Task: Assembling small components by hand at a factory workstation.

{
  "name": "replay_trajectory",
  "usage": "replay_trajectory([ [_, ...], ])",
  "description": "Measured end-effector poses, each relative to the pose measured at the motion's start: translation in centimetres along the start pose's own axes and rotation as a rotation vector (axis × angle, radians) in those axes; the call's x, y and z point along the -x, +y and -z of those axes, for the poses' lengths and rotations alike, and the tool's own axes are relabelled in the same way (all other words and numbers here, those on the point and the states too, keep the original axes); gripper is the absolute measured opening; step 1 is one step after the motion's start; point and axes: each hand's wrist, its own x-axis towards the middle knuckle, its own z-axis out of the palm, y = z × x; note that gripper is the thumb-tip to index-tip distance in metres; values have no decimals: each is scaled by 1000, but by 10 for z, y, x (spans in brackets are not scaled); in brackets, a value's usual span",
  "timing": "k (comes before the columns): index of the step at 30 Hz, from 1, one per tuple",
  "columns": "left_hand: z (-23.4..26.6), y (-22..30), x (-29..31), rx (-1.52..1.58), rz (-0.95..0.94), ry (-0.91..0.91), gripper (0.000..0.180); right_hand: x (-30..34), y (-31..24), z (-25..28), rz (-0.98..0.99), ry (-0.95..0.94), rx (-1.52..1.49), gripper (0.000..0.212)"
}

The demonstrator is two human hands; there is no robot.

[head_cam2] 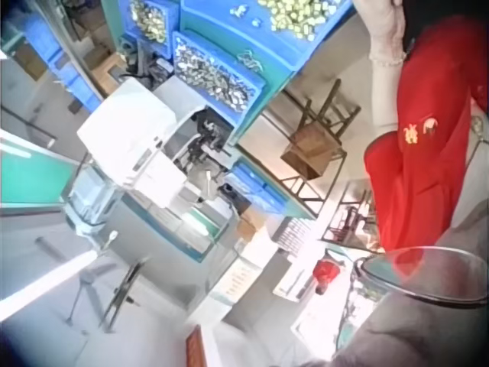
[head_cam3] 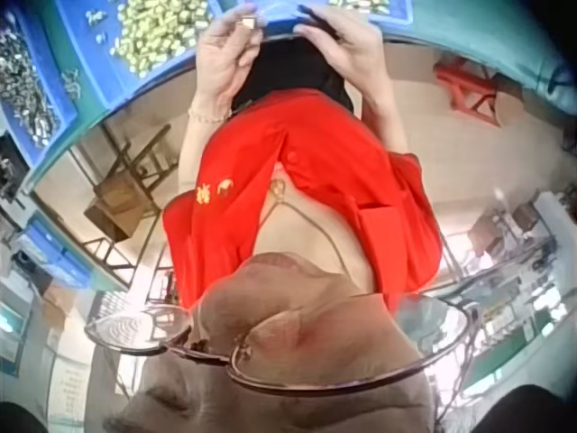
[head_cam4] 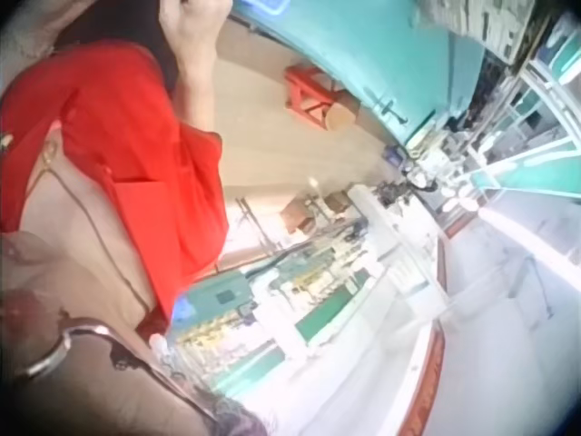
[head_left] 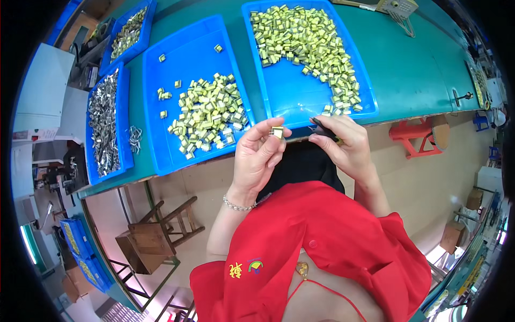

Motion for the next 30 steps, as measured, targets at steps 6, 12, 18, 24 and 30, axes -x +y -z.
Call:
replay_trajectory([
  [6, 0, 10, 7, -788, -275, 150, 32, -5, -9, -9, 154, -44, 44, 31],
  [12, -4, 18, 5, -1047, -385, 82, 35, -7, -17, -16, 263, -88, 104, 25],
  [18, -1, 15, 6, -1002, -307, 76, 37, -6, -13, -17, 244, -98, 96, 24],
  [24, -1, 13, 5, -999, -285, 68, 37, -5, -11, -20, 257, -64, 60, 23],
  [30, 0, 10, 4, -1013, -352, 65, 35, -5, -11, -19, 240, -77, 86, 21],
])
